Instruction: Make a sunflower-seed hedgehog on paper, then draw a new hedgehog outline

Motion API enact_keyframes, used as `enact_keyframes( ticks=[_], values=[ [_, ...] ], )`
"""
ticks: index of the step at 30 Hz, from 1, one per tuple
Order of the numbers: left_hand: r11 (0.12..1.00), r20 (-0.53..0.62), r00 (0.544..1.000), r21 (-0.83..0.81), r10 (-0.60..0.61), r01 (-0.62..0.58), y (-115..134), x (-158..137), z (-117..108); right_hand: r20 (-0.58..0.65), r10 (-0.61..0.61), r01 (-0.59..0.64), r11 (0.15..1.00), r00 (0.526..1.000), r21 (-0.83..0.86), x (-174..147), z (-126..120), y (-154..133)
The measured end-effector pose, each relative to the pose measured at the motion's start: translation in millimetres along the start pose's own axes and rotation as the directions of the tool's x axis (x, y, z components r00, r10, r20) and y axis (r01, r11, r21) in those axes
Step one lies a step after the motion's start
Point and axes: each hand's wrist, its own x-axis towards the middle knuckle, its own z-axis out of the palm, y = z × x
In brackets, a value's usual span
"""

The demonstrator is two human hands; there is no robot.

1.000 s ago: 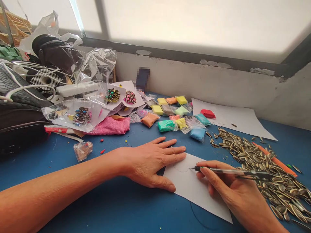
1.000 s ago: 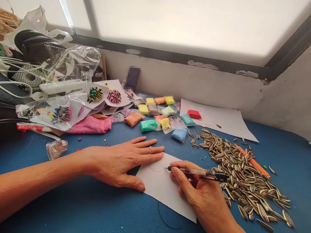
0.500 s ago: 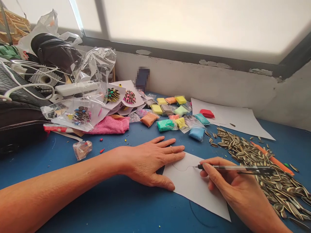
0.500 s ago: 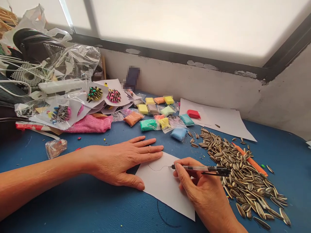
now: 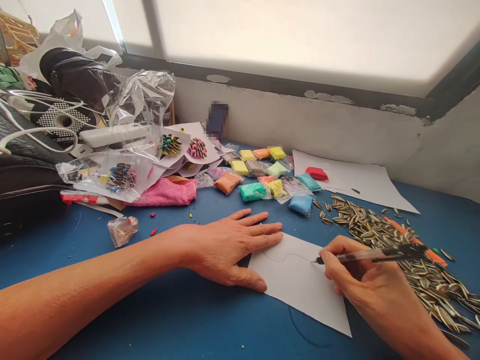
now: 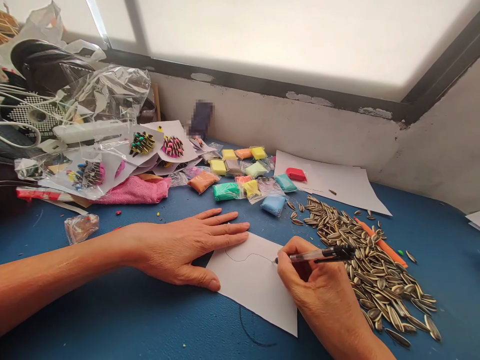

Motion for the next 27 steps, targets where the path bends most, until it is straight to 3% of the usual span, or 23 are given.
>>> enact_keyframes(
  ticks=[11, 24, 27],
  values=[
    [1.0, 0.009, 1.0, -0.004, -0.007, 0.007, -1, 0, 0, 0.025, -0.079, 0.081, 0.988, 0.997, -0.128, -5, -4, 4],
    [1.0, -0.012, 1.0, -0.002, 0.013, -0.013, -2, -1, 1, 0.2, 0.04, -0.01, 0.989, 0.979, -0.148, -7, -11, -2],
    [1.0, -0.005, 1.0, 0.002, 0.005, -0.005, -2, -1, 1, 0.193, 0.051, -0.028, 0.992, 0.98, -0.12, -7, -11, -7]
  ],
)
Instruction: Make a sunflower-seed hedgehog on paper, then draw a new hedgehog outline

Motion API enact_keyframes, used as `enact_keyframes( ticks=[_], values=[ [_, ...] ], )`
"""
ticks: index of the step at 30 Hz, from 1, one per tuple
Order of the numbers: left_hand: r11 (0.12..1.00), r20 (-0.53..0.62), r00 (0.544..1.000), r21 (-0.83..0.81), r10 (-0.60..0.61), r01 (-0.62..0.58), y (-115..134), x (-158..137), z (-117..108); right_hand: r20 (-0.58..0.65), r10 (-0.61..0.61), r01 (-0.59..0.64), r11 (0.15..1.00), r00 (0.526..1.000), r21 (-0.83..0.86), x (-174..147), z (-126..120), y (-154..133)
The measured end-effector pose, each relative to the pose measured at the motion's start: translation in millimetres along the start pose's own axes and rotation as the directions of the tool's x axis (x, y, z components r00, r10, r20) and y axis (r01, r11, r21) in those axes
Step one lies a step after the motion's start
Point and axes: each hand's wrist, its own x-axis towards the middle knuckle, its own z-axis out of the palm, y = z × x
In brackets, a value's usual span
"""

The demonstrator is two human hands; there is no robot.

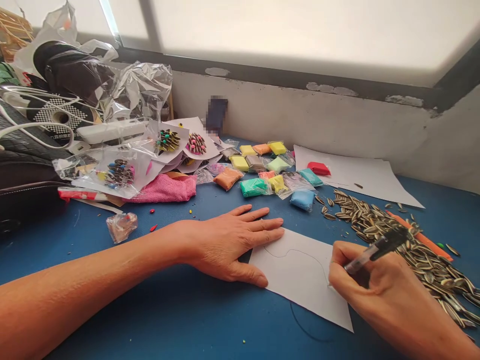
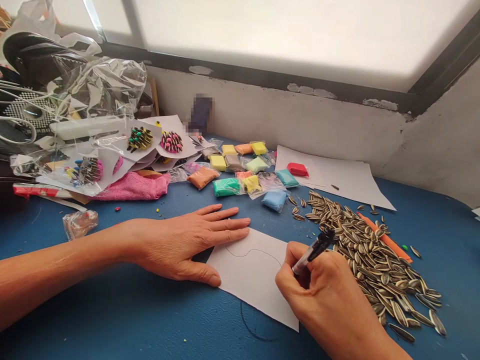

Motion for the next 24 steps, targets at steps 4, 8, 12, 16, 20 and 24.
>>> enact_keyframes(
  ticks=[4, 8, 12, 16, 20, 24],
  values=[
    [1.0, -0.001, 1.0, 0.012, -0.011, 0.011, 0, 0, 0, -0.114, -0.08, 0.088, 0.994, 0.99, 0.066, 0, 0, -11],
    [1.0, -0.009, 1.0, 0.011, -0.023, 0.024, 0, 1, 0, -0.158, -0.197, 0.217, 0.969, 0.968, 0.118, 1, 8, -14],
    [0.999, -0.011, 0.999, 0.018, -0.043, 0.043, 0, 2, 0, -0.112, -0.248, 0.263, 0.954, 0.962, 0.143, -2, 25, -6],
    [0.999, -0.014, 0.999, 0.02, -0.036, 0.037, 0, 2, 1, -0.137, -0.311, 0.324, 0.942, 0.941, 0.088, -6, 38, -4],
    [0.999, -0.034, 0.999, 0.02, -0.025, 0.026, -1, 2, 2, -0.151, -0.333, 0.347, 0.935, 0.931, 0.078, -2, 40, -8],
    [0.999, -0.043, 0.999, 0.023, -0.023, 0.024, -1, 2, 3, -0.184, -0.343, 0.368, 0.921, 0.921, 0.13, 3, 39, -12]
  ],
)
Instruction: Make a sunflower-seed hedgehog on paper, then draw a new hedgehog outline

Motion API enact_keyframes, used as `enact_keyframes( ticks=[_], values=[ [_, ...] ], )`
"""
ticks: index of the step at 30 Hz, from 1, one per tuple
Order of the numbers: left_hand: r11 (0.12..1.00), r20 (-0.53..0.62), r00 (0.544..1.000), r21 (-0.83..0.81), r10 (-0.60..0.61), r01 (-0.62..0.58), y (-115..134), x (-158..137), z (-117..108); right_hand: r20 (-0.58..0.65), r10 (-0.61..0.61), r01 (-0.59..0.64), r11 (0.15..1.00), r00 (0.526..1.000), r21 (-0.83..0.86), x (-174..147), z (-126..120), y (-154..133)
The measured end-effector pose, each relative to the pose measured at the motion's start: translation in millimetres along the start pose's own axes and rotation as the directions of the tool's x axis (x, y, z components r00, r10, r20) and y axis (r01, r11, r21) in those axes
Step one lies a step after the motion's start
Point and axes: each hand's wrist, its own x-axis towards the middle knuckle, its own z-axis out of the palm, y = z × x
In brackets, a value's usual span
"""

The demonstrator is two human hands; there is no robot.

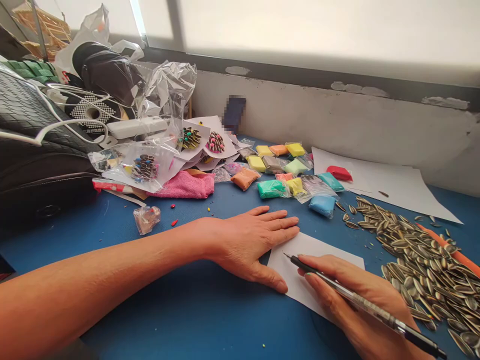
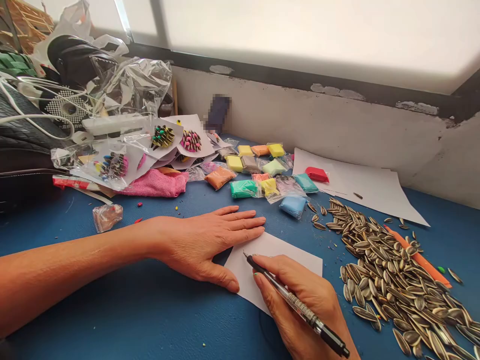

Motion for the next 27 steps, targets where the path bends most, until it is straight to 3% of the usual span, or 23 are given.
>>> enact_keyframes(
  ticks=[27],
  values=[
    [1.0, 0.011, 1.0, 0.004, -0.003, 0.003, 1.3, -0.1, -1.3, -0.027, -0.023, 0.023, 0.999, 0.999, 0.026, 1.3, 1.5, -1.7]
  ],
)
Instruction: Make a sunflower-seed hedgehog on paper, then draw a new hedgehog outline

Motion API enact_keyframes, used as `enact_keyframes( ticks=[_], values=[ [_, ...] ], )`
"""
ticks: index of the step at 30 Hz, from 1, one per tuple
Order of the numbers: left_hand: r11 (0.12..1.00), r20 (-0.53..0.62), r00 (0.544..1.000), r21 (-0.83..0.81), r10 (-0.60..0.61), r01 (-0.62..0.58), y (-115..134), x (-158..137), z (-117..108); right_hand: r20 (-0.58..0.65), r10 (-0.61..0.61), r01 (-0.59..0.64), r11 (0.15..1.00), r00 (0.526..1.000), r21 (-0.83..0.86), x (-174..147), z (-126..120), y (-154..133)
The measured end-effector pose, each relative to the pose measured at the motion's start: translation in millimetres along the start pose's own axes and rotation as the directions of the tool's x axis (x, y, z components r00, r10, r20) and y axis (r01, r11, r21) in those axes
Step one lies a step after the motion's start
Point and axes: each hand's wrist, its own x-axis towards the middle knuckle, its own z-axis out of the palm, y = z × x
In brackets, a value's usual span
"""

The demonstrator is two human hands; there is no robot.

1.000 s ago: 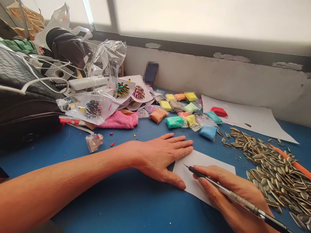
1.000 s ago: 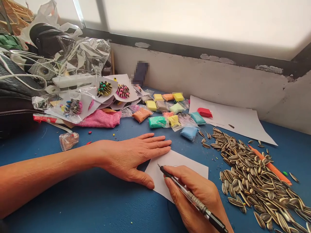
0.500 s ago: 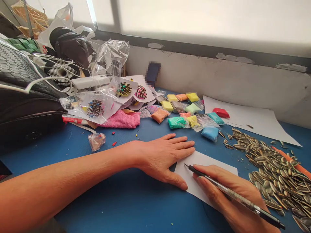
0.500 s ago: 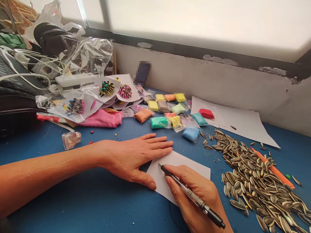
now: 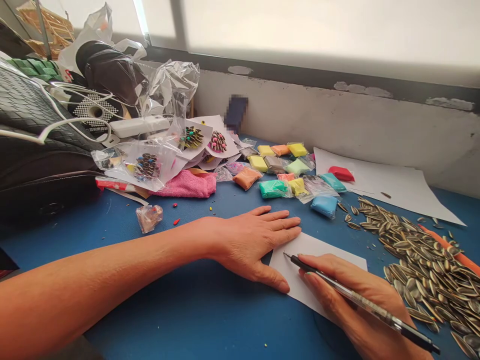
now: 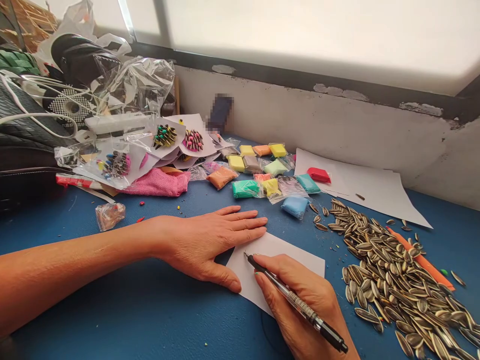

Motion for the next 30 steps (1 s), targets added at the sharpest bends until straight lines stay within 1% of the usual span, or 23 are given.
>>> enact_keyframes(
  ticks=[5, 10, 16, 20, 25, 30],
  values=[
    [1.0, 0.014, 1.0, 0.008, -0.008, 0.008, 0, 0, 0, -0.011, -0.007, 0.007, 1.0, 1.0, -0.012, 0, 2, 1],
    [1.0, 0.008, 1.0, 0.014, -0.001, 0.001, 0, 0, 0, 0.02, 0.015, -0.015, 1.0, 1.0, -0.007, 0, 3, 4],
    [1.0, 0.023, 1.0, 0.023, -0.015, 0.014, 2, 0, -2, 0.005, -0.045, 0.045, 0.999, 0.999, 0.008, 3, 0, -3],
    [0.999, 0.029, 0.999, 0.03, -0.017, 0.016, 2, 0, -1, 0.033, -0.054, 0.055, 0.998, 0.998, -0.041, 3, -4, -3],
    [1.0, 0.015, 1.0, 0.028, -0.007, 0.007, 1, 0, -1, 0.103, -0.03, 0.04, 0.994, 0.994, -0.1, -1, -11, 0],
    [1.0, 0.022, 1.0, 0.024, -0.004, 0.004, 1, 0, -1, 0.108, 0.023, -0.012, 0.995, 0.994, -0.098, -1, -12, -1]
  ],
)
